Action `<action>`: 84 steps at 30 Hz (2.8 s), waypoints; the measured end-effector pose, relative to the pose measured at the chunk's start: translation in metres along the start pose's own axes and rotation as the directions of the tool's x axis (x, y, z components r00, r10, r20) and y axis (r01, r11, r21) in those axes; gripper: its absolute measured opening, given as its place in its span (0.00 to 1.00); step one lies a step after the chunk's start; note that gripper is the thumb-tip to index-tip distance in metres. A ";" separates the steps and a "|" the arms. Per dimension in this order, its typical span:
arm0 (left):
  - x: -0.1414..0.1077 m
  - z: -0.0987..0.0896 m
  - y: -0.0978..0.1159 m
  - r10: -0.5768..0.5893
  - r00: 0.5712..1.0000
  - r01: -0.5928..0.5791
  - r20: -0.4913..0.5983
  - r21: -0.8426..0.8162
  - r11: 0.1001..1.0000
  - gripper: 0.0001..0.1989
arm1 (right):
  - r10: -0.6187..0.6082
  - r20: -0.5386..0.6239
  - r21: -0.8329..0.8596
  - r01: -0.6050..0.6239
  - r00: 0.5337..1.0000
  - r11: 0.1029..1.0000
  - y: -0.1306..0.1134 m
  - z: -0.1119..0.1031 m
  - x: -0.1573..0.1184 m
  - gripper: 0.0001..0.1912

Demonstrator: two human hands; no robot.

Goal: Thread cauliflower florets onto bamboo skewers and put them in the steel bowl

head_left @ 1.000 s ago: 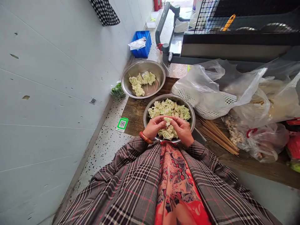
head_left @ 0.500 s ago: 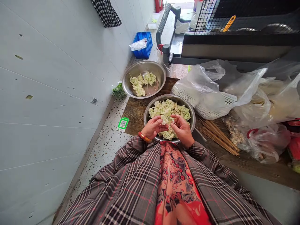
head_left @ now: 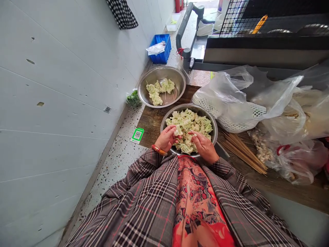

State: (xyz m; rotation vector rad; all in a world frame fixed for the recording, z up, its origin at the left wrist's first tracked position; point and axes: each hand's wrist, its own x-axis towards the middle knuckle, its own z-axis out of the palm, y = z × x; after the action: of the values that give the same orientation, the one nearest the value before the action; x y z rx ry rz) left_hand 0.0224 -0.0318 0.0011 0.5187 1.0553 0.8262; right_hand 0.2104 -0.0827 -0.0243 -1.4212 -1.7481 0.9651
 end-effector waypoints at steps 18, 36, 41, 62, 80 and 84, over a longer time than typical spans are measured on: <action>0.004 0.000 0.005 0.023 0.995 -0.019 0.093 -0.048 0.999 0.15 | -0.040 -0.083 -0.037 0.037 0.996 0.999 -0.008 0.000 0.001 0.22; 0.001 0.009 0.003 0.049 0.999 -0.049 0.011 -0.006 0.999 0.13 | -0.120 -0.047 0.131 0.125 0.992 0.983 -0.011 0.008 -0.003 0.20; 0.002 0.010 -0.001 0.090 0.996 -0.090 -0.003 -0.041 0.995 0.14 | -0.082 -0.036 0.152 0.087 0.996 0.985 -0.012 0.010 -0.005 0.21; -0.003 0.008 -0.010 0.310 0.951 -0.304 -0.005 0.177 0.936 0.20 | 0.002 -0.065 0.165 0.008 0.998 0.986 -0.011 0.014 -0.005 0.17; -0.010 0.004 -0.016 0.382 0.907 -0.418 0.175 0.474 0.775 0.13 | -0.098 -0.096 -0.038 0.095 0.991 0.995 -0.014 0.021 0.001 0.14; -0.009 0.006 -0.022 0.367 0.922 -0.379 0.121 0.469 0.798 0.14 | -0.055 -0.089 0.025 0.057 0.995 0.998 -0.015 0.020 0.005 0.15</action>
State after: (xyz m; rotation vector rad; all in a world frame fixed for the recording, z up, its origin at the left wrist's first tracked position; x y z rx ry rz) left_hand 0.0334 -0.0523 -0.0072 1.1959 1.1588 0.8936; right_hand 0.1846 -0.0827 -0.0209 -1.3692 -1.6943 0.8805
